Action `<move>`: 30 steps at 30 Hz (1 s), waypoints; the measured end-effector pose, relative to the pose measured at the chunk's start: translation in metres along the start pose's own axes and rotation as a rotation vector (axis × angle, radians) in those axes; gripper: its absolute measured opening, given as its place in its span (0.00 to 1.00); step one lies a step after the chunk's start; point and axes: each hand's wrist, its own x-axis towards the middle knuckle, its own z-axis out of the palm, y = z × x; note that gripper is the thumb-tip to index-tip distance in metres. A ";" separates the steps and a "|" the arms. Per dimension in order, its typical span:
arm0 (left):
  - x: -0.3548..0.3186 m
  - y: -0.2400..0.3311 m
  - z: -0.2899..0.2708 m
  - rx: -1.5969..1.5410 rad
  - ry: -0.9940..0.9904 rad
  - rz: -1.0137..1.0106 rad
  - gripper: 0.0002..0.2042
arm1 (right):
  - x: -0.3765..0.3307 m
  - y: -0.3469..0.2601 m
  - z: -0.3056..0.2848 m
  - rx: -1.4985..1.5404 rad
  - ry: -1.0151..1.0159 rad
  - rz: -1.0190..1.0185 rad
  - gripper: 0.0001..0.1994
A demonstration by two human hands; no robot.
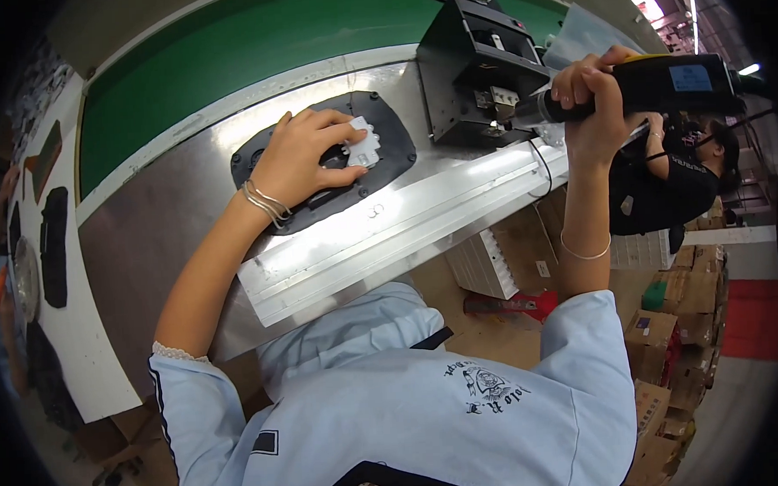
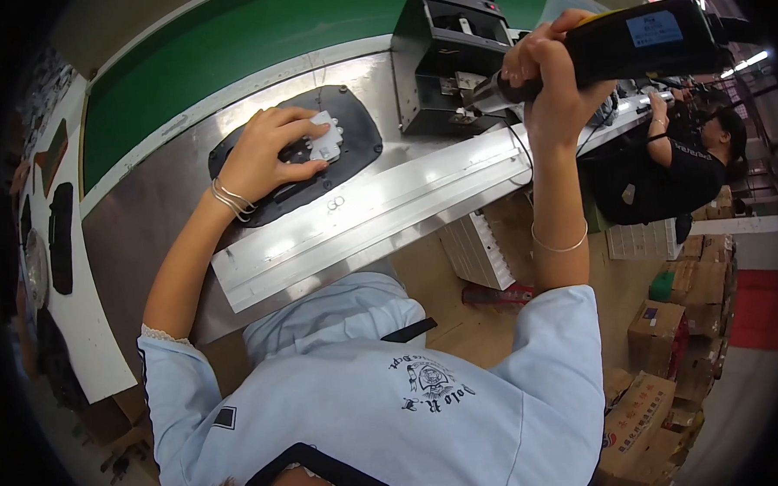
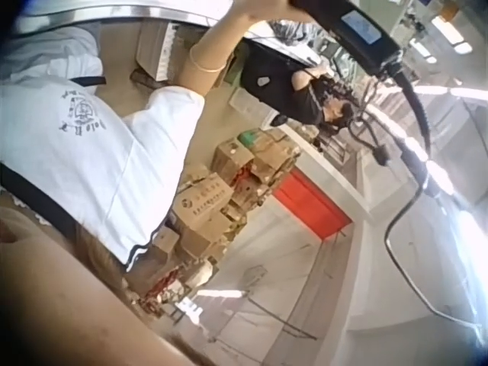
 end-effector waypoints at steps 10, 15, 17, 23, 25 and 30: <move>0.001 0.000 0.003 0.001 0.025 -0.004 0.18 | 0.006 0.027 -0.017 -0.030 0.042 0.070 0.07; 0.001 0.001 0.003 -0.023 0.065 0.026 0.19 | 0.006 0.021 -0.018 -0.028 0.058 0.123 0.07; -0.001 -0.003 0.003 -0.013 0.069 0.003 0.19 | 0.003 0.018 -0.013 -0.023 0.030 0.185 0.07; 0.000 -0.003 0.004 -0.108 0.050 -0.128 0.33 | -0.013 0.007 0.044 0.062 -0.124 0.180 0.15; 0.000 -0.002 0.006 -0.070 0.081 -0.127 0.40 | -0.015 0.019 0.072 0.143 -0.173 0.158 0.16; 0.000 -0.005 0.010 -0.099 0.117 -0.142 0.43 | -0.016 0.044 0.128 0.276 -0.255 0.209 0.11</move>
